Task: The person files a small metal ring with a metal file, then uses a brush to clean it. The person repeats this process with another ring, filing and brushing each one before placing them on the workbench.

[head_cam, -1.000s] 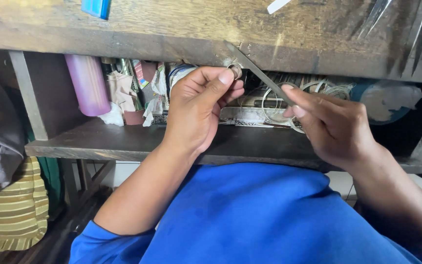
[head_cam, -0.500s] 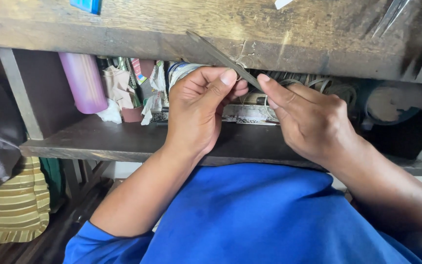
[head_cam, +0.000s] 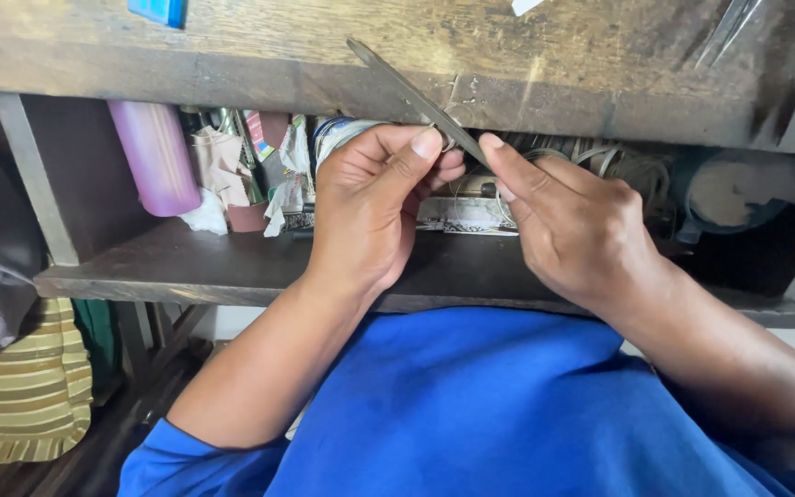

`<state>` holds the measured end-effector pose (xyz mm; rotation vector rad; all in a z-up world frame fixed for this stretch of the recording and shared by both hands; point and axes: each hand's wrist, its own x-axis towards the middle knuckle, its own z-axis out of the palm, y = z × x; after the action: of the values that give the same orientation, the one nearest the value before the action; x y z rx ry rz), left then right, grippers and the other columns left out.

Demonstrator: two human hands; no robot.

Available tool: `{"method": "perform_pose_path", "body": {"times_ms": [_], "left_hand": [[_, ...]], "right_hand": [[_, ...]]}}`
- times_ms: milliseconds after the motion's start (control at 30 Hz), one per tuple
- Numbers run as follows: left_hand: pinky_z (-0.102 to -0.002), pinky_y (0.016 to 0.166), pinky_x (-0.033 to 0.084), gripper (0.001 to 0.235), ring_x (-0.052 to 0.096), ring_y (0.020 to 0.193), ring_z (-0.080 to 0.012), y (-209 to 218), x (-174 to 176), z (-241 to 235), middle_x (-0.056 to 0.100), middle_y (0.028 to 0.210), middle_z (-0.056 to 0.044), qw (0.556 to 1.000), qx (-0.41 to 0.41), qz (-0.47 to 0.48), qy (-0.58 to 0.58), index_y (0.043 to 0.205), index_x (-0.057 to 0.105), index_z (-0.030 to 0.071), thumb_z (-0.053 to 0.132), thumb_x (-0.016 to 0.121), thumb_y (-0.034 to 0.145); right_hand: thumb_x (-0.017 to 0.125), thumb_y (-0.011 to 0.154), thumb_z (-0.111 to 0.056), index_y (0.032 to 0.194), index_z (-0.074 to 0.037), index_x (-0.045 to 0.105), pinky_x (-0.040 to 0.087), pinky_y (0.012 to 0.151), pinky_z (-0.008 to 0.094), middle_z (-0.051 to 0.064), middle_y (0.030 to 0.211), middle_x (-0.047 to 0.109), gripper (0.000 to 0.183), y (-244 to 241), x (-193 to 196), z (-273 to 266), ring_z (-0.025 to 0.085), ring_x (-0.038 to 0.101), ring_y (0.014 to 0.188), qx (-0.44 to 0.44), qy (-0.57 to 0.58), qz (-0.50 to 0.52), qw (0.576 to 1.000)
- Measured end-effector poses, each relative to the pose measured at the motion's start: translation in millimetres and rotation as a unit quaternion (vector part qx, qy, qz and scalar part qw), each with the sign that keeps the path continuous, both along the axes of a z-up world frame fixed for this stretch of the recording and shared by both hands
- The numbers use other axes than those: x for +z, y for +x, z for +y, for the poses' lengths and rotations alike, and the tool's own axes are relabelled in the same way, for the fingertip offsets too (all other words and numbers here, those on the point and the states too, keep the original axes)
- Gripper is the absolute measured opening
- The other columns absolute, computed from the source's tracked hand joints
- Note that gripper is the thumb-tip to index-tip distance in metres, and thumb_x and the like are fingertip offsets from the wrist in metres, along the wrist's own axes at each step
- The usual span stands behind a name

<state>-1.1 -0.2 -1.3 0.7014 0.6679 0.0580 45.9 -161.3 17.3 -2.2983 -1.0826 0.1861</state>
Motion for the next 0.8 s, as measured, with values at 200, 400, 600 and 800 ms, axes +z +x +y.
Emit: {"method": "perform_pose_path", "body": {"times_ms": [200,400,600,800], "left_hand": [[-0.026,0.069,0.053,0.008,0.061,0.069,-0.0153,-1,-2,0,0.061,0.070,-0.009,1.000,-0.009,-0.024,-0.002,0.075,0.061,0.003,0.010,0.061,0.079],[-0.027,0.068,0.055,0.009,0.063,0.068,-0.0171,0,0,0,0.062,0.070,-0.008,1.000,0.000,-0.005,0.009,0.074,0.062,0.002,0.011,0.064,0.076],[-0.025,0.067,0.053,0.008,0.060,0.068,-0.0152,-1,-1,0,0.061,0.070,-0.009,1.000,-0.006,-0.026,0.010,0.074,0.061,0.003,0.010,0.062,0.078],[-0.027,0.068,0.054,0.009,0.062,0.068,-0.0165,-1,-1,-1,0.062,0.070,-0.010,1.000,-0.003,-0.014,0.015,0.075,0.061,0.002,0.010,0.063,0.077]], "right_hand": [[0.056,0.088,0.006,0.122,-0.005,0.051,0.046,0.057,0.025,0.000,0.080,0.060,0.036,-21,-1,-42,0.013,0.058,0.069,-0.013,-0.054,0.014,0.998],[0.059,0.089,0.014,0.124,0.001,0.051,0.038,0.049,0.029,0.007,0.067,0.044,0.039,-1,-2,-3,0.018,0.038,0.051,0.003,0.015,0.004,1.000],[0.061,0.085,0.011,0.117,0.003,0.055,0.043,0.052,0.025,0.003,0.069,0.049,0.034,-20,7,-32,0.014,0.045,0.054,-0.007,-0.028,0.013,1.000],[0.058,0.089,0.011,0.120,0.002,0.054,0.041,0.047,0.029,0.004,0.068,0.045,0.033,-9,-1,-12,0.017,0.039,0.050,0.003,-0.004,-0.018,1.000]]}}
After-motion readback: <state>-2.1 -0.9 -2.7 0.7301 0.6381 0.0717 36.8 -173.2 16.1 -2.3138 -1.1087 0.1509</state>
